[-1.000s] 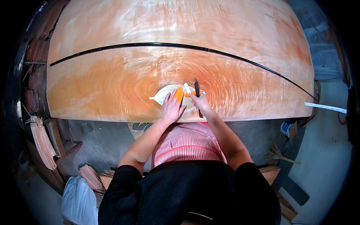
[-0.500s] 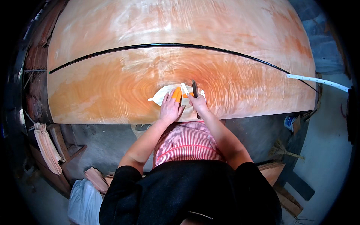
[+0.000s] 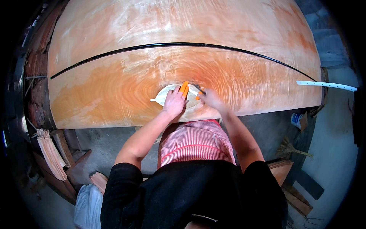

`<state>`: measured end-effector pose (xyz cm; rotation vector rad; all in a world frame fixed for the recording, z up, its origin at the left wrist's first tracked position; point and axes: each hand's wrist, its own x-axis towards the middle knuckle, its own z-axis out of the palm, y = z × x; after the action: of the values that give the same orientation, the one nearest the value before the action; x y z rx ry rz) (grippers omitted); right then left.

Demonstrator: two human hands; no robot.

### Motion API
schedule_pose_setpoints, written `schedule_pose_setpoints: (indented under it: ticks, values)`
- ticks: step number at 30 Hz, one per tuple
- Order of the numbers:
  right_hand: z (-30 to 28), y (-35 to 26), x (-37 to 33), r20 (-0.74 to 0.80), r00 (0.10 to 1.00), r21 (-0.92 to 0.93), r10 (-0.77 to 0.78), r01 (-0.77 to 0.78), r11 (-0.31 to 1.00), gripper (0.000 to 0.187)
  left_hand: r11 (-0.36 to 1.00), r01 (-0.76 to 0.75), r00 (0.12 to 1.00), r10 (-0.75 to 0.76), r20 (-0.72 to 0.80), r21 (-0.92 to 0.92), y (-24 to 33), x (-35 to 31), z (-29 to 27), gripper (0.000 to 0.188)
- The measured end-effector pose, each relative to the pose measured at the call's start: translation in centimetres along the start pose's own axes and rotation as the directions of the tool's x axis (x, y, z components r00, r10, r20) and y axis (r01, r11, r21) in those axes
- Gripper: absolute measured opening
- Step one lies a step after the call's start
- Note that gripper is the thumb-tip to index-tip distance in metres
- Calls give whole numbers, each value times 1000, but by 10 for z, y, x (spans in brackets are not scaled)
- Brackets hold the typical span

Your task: The person repairs a large wooden panel by cutting a thin veneer patch to fit a hole, applying glue, and pressing it into place. They then apply a finish to the panel using a brush and handle the large sheet by lifting and moving it.

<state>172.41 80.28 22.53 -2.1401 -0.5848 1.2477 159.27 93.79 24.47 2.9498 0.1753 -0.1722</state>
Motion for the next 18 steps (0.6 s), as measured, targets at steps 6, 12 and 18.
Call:
schedule_pose_setpoints:
  ticks: [6,12,18]
  values:
    - [-18,12,6,118,993,14,2,-4,1000,22,999,0,1000,1,-3,54,-1,0,9,44]
    - [-62,28,-23,138,989,184,-58,32,982,23,999,28,999,-29,-33,-38,-3,-1,6,43]
    - [-21,39,-53,-20,999,384,50,-38,923,25,942,-154,980,106,-171,-298,8,-42,5,44]
